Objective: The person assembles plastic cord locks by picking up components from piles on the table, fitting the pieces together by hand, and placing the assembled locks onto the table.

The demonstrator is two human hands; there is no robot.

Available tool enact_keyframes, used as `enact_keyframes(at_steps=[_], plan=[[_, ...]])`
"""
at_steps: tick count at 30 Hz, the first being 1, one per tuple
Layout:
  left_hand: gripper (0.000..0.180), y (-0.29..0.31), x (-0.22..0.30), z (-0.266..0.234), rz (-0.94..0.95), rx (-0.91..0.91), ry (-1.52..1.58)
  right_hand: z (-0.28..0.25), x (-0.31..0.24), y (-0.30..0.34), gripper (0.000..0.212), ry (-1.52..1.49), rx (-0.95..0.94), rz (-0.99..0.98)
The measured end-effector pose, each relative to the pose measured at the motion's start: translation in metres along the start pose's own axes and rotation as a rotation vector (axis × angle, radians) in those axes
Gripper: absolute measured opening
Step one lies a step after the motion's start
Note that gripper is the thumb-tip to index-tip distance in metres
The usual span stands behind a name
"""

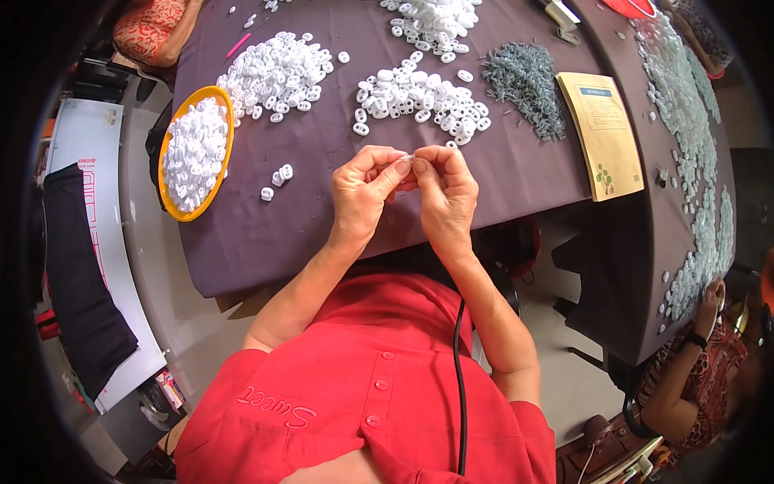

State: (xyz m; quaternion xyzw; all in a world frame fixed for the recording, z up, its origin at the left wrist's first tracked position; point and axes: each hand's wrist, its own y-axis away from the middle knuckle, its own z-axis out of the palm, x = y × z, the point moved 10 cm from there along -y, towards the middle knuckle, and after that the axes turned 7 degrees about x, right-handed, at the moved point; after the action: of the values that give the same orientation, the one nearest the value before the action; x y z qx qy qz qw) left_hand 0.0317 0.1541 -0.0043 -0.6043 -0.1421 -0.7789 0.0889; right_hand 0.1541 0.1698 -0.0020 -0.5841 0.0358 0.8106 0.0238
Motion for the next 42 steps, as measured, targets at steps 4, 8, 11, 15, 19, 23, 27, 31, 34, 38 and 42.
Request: enact_keyframes(at_steps=[4,8,11,15,19,23,27,31,34,38,42], plan=[[0.006,0.001,0.008,-0.006,0.038,0.050,-0.015,0.005,0.004,0.000,0.006,0.082,-0.073,0.008],[0.006,-0.004,-0.003,-0.012,0.064,0.004,-0.257,0.001,-0.010,-0.006,0.007,0.268,-0.092,-0.075],[0.007,-0.005,-0.006,-0.009,0.081,-0.046,-0.377,0.001,-0.011,-0.011,0.008,0.331,-0.122,-0.024],[0.008,-0.005,0.000,0.001,0.184,-0.102,-0.505,0.004,0.000,-0.010,0.008,0.501,-0.204,0.019],[0.009,-0.004,-0.001,0.003,0.224,-0.114,-0.559,0.000,0.006,-0.011,0.008,0.428,-0.178,0.073],[0.009,-0.002,0.004,0.006,0.309,-0.114,-0.626,-0.001,0.009,-0.011,0.007,0.446,-0.205,0.081],[0.008,-0.001,0.006,0.008,0.345,-0.128,-0.674,0.004,0.003,-0.011,0.007,0.485,-0.260,0.037],[0.008,-0.001,0.007,0.010,0.350,-0.142,-0.721,0.007,-0.001,-0.010,0.008,0.543,-0.333,-0.057],[0.009,-0.002,0.006,0.011,0.367,-0.164,-0.772,0.009,-0.002,-0.011,0.008,0.613,-0.370,-0.099],[0.010,-0.003,0.004,0.011,0.402,-0.182,-0.763,0.011,-0.004,-0.010,0.008,0.670,-0.404,-0.096],[0.011,-0.006,-0.011,0.006,0.222,-0.233,-0.605,0.007,0.002,-0.012,0.009,0.668,-0.366,-0.025]])
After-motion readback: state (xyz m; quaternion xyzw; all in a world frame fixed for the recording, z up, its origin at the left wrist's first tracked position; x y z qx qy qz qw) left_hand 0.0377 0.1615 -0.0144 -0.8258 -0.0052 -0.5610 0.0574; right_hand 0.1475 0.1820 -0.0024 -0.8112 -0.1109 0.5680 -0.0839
